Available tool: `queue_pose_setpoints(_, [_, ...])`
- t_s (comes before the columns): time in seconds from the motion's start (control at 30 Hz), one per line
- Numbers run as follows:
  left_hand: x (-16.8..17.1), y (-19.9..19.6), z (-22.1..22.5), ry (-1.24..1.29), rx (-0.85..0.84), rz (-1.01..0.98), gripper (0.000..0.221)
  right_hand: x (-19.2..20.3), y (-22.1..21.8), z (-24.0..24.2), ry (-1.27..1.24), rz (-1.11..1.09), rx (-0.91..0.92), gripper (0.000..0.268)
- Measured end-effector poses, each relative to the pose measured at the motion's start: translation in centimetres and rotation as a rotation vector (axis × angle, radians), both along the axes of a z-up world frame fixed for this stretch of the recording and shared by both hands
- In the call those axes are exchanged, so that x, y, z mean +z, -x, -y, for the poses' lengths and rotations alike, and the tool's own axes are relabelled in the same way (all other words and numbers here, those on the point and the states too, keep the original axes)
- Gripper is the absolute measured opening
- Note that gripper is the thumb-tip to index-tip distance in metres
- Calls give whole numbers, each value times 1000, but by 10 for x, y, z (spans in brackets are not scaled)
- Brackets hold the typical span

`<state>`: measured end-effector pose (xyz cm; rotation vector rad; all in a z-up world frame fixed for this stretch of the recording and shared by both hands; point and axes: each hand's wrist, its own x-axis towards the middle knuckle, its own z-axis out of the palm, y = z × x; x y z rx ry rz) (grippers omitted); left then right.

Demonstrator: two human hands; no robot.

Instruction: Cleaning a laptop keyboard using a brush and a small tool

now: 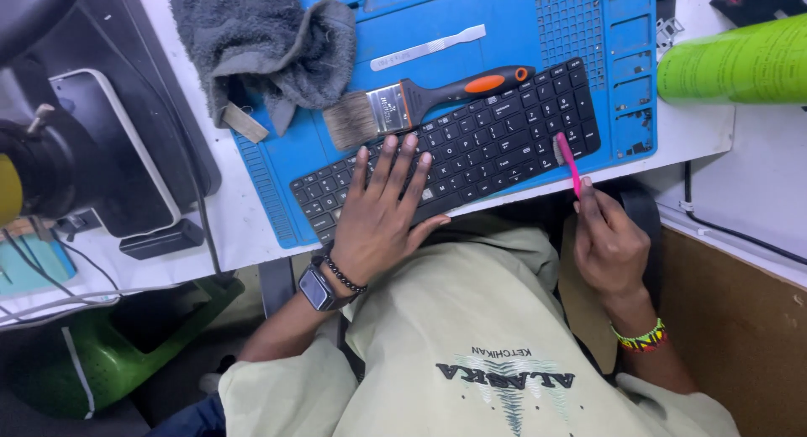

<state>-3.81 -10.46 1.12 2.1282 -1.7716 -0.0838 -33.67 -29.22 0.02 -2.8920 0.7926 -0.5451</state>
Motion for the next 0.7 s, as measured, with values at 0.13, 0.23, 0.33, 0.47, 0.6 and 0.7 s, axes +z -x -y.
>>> queue_pose_setpoints(0.13, [-5,-3,2,4,-2,18,86,10,14,-3,-41,-24,12,23])
queue_pose_setpoints(0.23, [-7,1,-2,-6,-3,38,84,15,6,-4,-20,-65,19,27])
queue_pose_setpoints(0.33, [-5,4,-5,-22,-24,21,84,21,-7,-6,-2,-59,20,28])
queue_pose_setpoints(0.47, [5,-9,-1,-50,-59,48,83,34,6,-9,-68,-102,33,38])
queue_pose_setpoints(0.6, [10,-8,-4,-133,-89,65,82,46,5,-11,-120,-220,22,50])
queue_pose_setpoints(0.7, [10,-9,-4,-149,-95,57,81,42,-11,-5,-134,-158,46,44])
